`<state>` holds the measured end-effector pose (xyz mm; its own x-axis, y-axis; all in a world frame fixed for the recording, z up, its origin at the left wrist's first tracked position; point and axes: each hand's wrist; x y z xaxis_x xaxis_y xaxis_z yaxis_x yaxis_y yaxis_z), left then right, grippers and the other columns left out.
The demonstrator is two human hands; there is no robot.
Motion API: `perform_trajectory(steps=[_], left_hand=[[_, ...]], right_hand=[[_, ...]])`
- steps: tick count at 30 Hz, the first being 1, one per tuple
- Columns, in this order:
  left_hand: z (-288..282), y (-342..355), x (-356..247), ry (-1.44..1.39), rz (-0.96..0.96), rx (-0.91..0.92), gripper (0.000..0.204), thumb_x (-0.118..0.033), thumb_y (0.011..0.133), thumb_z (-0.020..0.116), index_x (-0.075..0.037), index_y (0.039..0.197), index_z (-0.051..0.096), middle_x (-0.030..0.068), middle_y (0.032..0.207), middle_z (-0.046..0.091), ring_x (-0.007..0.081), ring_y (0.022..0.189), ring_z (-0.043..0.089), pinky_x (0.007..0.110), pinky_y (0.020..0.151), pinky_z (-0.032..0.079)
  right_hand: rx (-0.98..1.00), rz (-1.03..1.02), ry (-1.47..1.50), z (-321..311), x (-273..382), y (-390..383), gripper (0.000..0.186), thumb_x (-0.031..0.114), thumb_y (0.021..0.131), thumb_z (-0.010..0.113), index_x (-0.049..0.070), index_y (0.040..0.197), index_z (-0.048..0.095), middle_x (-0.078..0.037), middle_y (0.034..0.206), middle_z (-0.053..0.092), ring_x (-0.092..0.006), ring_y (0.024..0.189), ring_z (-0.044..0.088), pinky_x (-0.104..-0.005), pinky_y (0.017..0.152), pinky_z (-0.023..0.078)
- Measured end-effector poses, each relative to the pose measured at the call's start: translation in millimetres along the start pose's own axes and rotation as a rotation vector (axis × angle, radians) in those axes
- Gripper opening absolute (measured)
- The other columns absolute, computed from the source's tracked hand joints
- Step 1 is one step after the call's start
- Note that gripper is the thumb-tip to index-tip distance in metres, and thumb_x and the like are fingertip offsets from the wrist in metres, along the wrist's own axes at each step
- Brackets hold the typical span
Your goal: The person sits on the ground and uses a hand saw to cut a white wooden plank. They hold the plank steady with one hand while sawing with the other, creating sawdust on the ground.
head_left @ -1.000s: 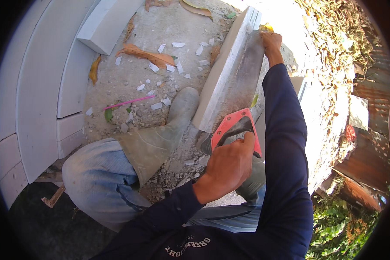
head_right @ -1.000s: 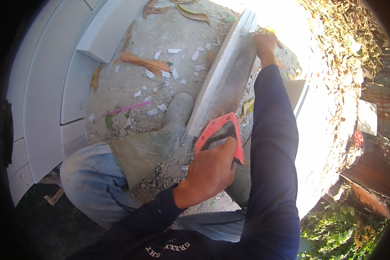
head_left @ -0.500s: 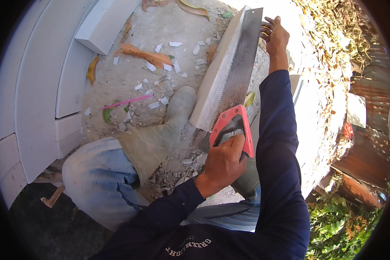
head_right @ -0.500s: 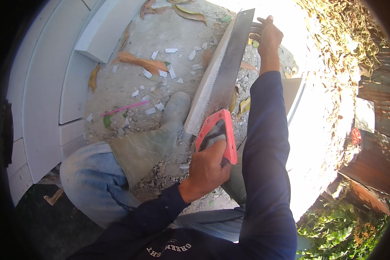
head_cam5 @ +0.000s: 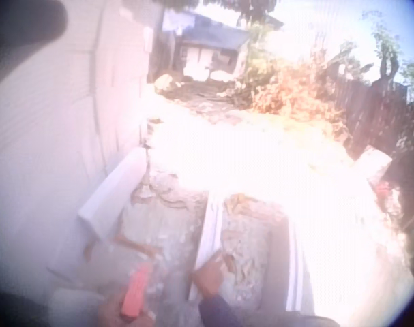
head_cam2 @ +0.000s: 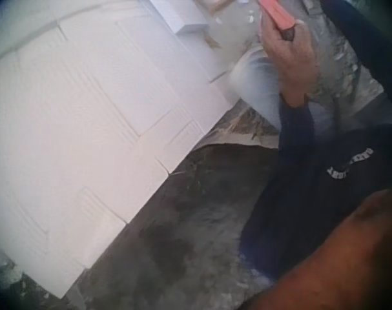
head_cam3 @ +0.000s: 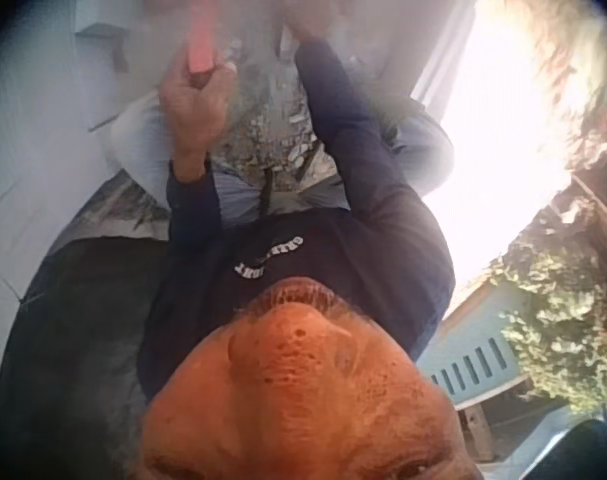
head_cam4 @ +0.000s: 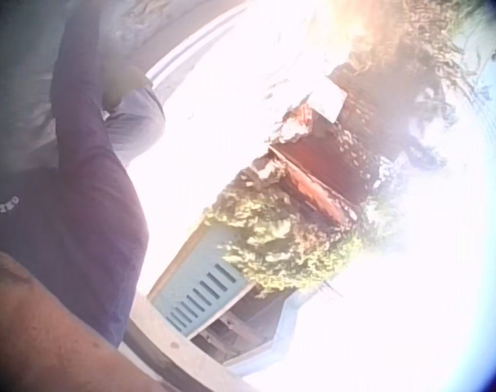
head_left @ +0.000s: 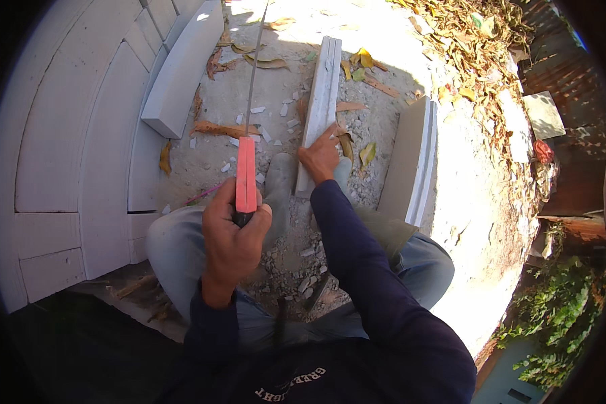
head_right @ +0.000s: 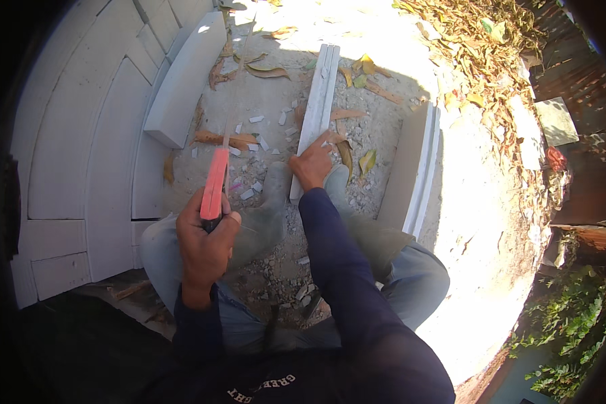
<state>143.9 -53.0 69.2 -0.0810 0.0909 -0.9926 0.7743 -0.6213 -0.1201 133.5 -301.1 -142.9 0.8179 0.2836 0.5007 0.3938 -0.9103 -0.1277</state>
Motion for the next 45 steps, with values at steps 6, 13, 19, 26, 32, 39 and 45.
perform_trajectory(steps=[6, 13, 19, 26, 32, 39, 45], left_hand=[[-23.1, -30.0, 15.3, 0.03, 0.015, 0.041, 0.01, 0.0, 0.082, 0.061, -0.004, 0.087, 0.054, -0.0022, 0.076, 0.049, 0.006, 0.07, 0.044, 0.026, 0.064, 0.039], [14.7, -49.9, 53.5, 0.055, -0.061, 0.179, 0.013, -0.007, 0.082, 0.063, -0.002, 0.093, 0.056, 0.0027, 0.077, 0.053, 0.0105, 0.073, 0.05, 0.03, 0.068, 0.045], [23.3, -56.8, 58.7, 0.075, 0.058, 0.181, 0.011, -0.003, 0.082, 0.063, -0.004, 0.089, 0.055, 0.0, 0.079, 0.052, 0.0074, 0.074, 0.049, 0.026, 0.066, 0.042], [37.7, -51.2, 71.3, 0.009, 0.06, 0.185, 0.017, -0.004, 0.082, 0.06, 0.0, 0.099, 0.057, 0.002, 0.081, 0.053, 0.0088, 0.078, 0.05, 0.028, 0.071, 0.044], [70.0, -41.2, 85.8, 0.046, 0.09, 0.216, 0.03, -0.006, 0.081, 0.058, 0.004, 0.109, 0.058, 0.0157, 0.082, 0.06, 0.0214, 0.073, 0.059, 0.035, 0.069, 0.048], [82.0, -50.2, 109.8, 0.086, 0.168, 0.204, 0.021, -0.003, 0.082, 0.061, 0.003, 0.098, 0.049, 0.0304, 0.088, 0.058, 0.0515, 0.09, 0.06, 0.051, 0.078, 0.046], [104.0, -60.2, 102.8, 0.091, 0.081, 0.319, 0.02, -0.002, 0.082, 0.062, 0.002, 0.096, 0.049, 0.0326, 0.086, 0.055, 0.0546, 0.092, 0.057, 0.051, 0.089, 0.044]], right_hand=[[-0.022, -0.04, 0.029, 2.0, -13.9, -80.3, 0.11, 0.022, 0.069, 0.075, -0.005, 0.155, 0.01, -0.033, 0.126, 0.047, -0.0483, 0.093, 0.065, -0.0496, 0.08, 0.055], [0.044, 0.028, 0.048, -19.2, -17.6, -94.2, 0.113, 0.027, 0.07, 0.075, -0.001, 0.157, 0.01, -0.029, 0.13, 0.045, -0.0492, 0.097, 0.064, -0.0508, 0.084, 0.053], [0.037, -0.012, -0.03, -10.1, -26.9, -106.1, 0.113, 0.027, 0.072, 0.078, -0.003, 0.156, 0.009, -0.029, 0.126, 0.047, -0.0488, 0.094, 0.065, -0.0512, 0.08, 0.054], [0.152, 0.039, -0.057, -3.5, -39.4, -160.8, 0.114, 0.043, 0.08, 0.075, -0.003, 0.156, 0.004, -0.031, 0.125, 0.047, -0.0503, 0.096, 0.064, -0.0515, 0.082, 0.053], [-0.092, -0.1, 0.092, 7.1, -109.4, -113.6, 0.077, 0.053, 0.09, 0.063, -0.003, 0.14, 0.05, -0.027, 0.118, 0.055, -0.0458, 0.09, 0.066, -0.0524, 0.078, 0.053], [0.173, -0.018, 0.87, -71.8, -11.7, 6.3, 0.056, 0.048, 0.1, 0.052, -0.004, 0.117, 0.061, -0.016, 0.099, 0.066, -0.0247, 0.074, 0.067, -0.0364, 0.055, 0.056], [-0.038, -0.245, 0.27, -57.7, -23.8, 112.6, 0.063, 0.027, 0.087, 0.066, -0.011, 0.135, 0.051, -0.033, 0.122, 0.062, -0.0445, 0.113, 0.063, -0.0417, 0.097, 0.05]])
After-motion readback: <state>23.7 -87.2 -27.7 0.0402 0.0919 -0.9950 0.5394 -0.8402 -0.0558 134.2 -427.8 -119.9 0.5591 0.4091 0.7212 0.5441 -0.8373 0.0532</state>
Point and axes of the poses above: each hand's wrist, its own y-axis towards the middle knuckle, its own z-axis out of the palm, x = y × z
